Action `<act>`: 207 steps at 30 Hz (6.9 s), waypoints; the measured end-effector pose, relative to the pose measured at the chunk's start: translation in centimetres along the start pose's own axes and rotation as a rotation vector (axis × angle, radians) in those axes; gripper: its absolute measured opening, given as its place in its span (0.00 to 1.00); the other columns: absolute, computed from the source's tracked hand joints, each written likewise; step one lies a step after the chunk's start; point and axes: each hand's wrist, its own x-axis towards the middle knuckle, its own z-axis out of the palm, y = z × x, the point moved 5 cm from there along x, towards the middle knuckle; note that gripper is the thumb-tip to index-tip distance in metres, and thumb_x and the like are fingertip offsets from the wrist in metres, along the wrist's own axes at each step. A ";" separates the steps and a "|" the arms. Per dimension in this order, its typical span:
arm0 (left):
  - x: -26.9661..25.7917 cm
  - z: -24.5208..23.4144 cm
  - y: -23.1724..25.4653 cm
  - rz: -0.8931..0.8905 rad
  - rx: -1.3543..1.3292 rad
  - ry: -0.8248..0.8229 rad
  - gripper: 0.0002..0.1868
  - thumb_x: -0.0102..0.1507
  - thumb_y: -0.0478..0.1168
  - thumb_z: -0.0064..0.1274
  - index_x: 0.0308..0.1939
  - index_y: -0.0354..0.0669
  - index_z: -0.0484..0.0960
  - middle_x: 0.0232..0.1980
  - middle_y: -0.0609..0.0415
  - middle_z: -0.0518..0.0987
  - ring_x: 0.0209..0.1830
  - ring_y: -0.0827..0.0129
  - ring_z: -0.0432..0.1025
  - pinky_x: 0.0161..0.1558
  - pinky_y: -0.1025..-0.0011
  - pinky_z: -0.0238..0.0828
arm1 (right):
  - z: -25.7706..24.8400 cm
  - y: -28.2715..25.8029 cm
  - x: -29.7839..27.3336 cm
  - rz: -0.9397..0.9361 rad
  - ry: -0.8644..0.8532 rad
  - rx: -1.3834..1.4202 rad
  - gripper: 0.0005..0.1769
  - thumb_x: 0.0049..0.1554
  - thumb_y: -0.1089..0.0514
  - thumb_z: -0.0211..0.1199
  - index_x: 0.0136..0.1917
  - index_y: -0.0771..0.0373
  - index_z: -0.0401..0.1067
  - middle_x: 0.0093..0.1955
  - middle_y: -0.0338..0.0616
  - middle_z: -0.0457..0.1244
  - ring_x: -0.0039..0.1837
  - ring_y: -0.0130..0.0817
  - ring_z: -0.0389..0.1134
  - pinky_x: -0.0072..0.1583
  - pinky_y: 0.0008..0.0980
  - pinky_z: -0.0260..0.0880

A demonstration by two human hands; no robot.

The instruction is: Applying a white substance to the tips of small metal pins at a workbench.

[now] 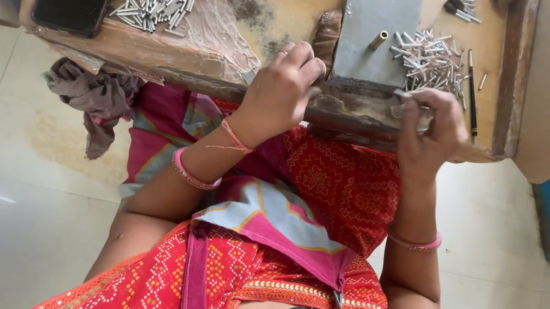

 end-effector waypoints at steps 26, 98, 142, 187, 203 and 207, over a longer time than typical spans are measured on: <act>-0.4 -0.4 -1.7 -0.226 -0.382 0.259 0.24 0.55 0.22 0.38 0.54 0.35 0.74 0.53 0.41 0.73 0.54 0.49 0.72 0.58 0.63 0.73 | 11.6 -6.0 3.4 -0.262 -0.400 -0.497 0.08 0.54 0.64 0.67 0.49 0.67 0.74 0.57 0.47 0.64 0.56 0.47 0.63 0.59 0.43 0.66; -1.6 6.7 2.2 -0.513 -1.547 -0.174 0.01 0.70 0.33 0.53 0.43 0.39 0.79 0.37 0.62 0.77 0.32 0.82 0.67 0.36 0.81 0.65 | 2.8 -8.2 -1.0 0.051 -0.072 0.175 0.12 0.58 0.73 0.68 0.56 0.70 0.73 0.52 0.46 0.65 0.52 0.32 0.69 0.53 0.27 0.71; 6.2 6.1 0.5 0.067 -0.308 -0.043 0.15 0.59 0.27 0.58 0.50 0.34 0.79 0.53 0.47 0.78 0.54 0.57 0.75 0.58 0.64 0.75 | 2.3 1.5 0.0 0.307 -0.243 0.410 0.02 0.65 0.74 0.59 0.51 0.74 0.72 0.51 0.44 0.64 0.46 0.24 0.66 0.46 0.24 0.71; 4.9 4.2 -0.7 0.036 -0.150 0.185 0.10 0.56 0.38 0.64 0.38 0.39 0.83 0.52 0.49 0.77 0.61 0.53 0.67 0.64 0.55 0.60 | 5.5 -3.4 2.7 -0.234 -0.263 -0.465 0.23 0.64 0.67 0.63 0.72 0.66 0.69 0.64 0.56 0.62 0.62 0.54 0.65 0.64 0.49 0.68; 4.9 4.0 -0.6 0.028 -0.147 0.171 0.10 0.56 0.38 0.64 0.38 0.39 0.82 0.53 0.49 0.77 0.62 0.52 0.66 0.64 0.54 0.59 | 5.8 -3.8 5.0 -0.115 -0.193 -0.227 0.17 0.66 0.69 0.62 0.68 0.67 0.71 0.56 0.53 0.64 0.54 0.44 0.70 0.57 0.39 0.72; 4.8 3.9 -0.5 0.031 -0.154 0.172 0.10 0.55 0.38 0.63 0.38 0.38 0.83 0.53 0.49 0.77 0.62 0.52 0.67 0.64 0.54 0.59 | 5.8 -2.6 5.5 -0.087 -0.233 -0.168 0.09 0.63 0.72 0.67 0.55 0.66 0.73 0.49 0.48 0.66 0.49 0.38 0.70 0.53 0.35 0.72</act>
